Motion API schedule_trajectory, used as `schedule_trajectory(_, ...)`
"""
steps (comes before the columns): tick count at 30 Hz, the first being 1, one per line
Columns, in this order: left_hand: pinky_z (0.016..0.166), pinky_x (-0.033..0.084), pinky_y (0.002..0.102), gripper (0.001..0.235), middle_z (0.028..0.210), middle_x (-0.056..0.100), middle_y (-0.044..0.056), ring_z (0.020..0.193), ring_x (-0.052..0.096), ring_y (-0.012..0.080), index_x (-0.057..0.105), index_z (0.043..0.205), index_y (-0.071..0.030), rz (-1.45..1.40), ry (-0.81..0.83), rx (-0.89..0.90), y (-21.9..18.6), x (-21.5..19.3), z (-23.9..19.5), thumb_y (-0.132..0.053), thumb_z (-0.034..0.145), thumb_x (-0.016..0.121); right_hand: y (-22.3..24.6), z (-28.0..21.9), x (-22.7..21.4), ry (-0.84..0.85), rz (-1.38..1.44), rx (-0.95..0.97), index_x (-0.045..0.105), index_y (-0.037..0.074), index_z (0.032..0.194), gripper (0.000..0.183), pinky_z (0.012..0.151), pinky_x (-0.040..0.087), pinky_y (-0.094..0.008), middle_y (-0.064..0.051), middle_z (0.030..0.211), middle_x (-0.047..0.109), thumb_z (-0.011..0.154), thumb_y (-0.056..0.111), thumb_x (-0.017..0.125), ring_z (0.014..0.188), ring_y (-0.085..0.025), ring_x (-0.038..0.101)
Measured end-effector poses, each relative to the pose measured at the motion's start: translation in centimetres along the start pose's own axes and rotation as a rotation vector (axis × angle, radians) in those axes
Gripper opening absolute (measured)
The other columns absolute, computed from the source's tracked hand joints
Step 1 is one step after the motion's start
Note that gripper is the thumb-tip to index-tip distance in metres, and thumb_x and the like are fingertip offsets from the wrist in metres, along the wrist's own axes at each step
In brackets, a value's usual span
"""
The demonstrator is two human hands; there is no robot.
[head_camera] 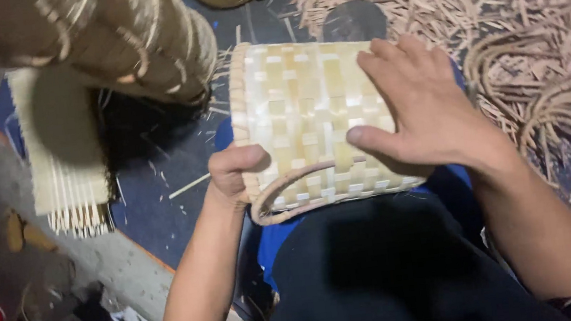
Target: The person sits on the floor with a woven bamboo basket on their lap and attaches a curved rattan handle. They thread the handle ends through the basket weave, tuck and press the strips into place, rotate the basket to work on each side, and use a knife to help seat the handle ends.
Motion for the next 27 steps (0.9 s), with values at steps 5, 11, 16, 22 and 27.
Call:
schedule_trajectory(5,0.120,0.031,0.067,0.102,0.158,0.041,0.027,0.145,0.041,0.0479,0.025,0.162,0.000,-0.108,-0.038,0.079,-0.6,2.6,1.3,-0.020,0.073,0.070,0.2,-0.5,0.8,0.075,-0.068,0.013,0.036,-0.005,0.151,0.114,0.111,0.005,-0.072,-0.035,0.157,0.030,0.073,0.070,0.070,0.145,-0.055,0.017)
schedule_trajectory(11,0.124,0.034,0.058,0.089,0.155,0.044,0.029,0.143,0.046,0.0454,0.029,0.159,0.007,-0.162,-0.143,0.130,0.4,-1.4,0.9,-0.024,0.083,0.062,1.4,-0.8,1.5,0.046,-0.090,-0.011,0.032,-0.010,0.152,0.119,0.110,-0.001,-0.076,-0.035,0.159,0.027,0.075,0.072,0.069,0.150,-0.052,0.013)
schedule_trajectory(16,0.123,0.036,0.054,0.082,0.151,0.048,0.031,0.138,0.049,0.0449,0.033,0.156,0.012,-0.145,-0.214,0.132,1.2,-3.4,0.8,-0.024,0.087,0.059,1.0,-1.0,2.1,-0.006,-0.056,-0.004,0.036,-0.010,0.150,0.117,0.113,0.003,-0.075,-0.034,0.157,0.030,0.074,0.073,0.069,0.150,-0.051,0.017)
schedule_trajectory(22,0.124,0.034,0.053,0.082,0.154,0.046,0.030,0.141,0.048,0.0444,0.031,0.156,0.011,-0.142,-0.169,0.219,1.8,-3.9,0.5,-0.025,0.088,0.059,5.0,-4.5,-0.4,-0.353,-0.041,-0.106,0.059,-0.008,0.129,0.071,0.110,0.028,-0.060,-0.026,0.135,0.056,0.084,0.044,0.077,0.131,-0.044,0.047)
schedule_trajectory(27,0.125,0.033,0.054,0.086,0.158,0.043,0.026,0.144,0.046,0.0426,0.027,0.159,0.007,-0.257,-0.051,0.268,5.2,-2.0,0.2,-0.024,0.088,0.063,4.4,-6.9,-0.7,-0.398,0.425,0.146,0.070,-0.003,0.113,0.021,0.085,0.056,-0.025,-0.010,0.108,0.069,0.096,0.009,0.071,0.093,-0.017,0.069)
Point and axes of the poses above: each hand's wrist, its own z-axis towards the middle knuckle, its own x-axis out of the palm, y = z × x, the point moved 5 cm from there along z, towards the middle knuckle
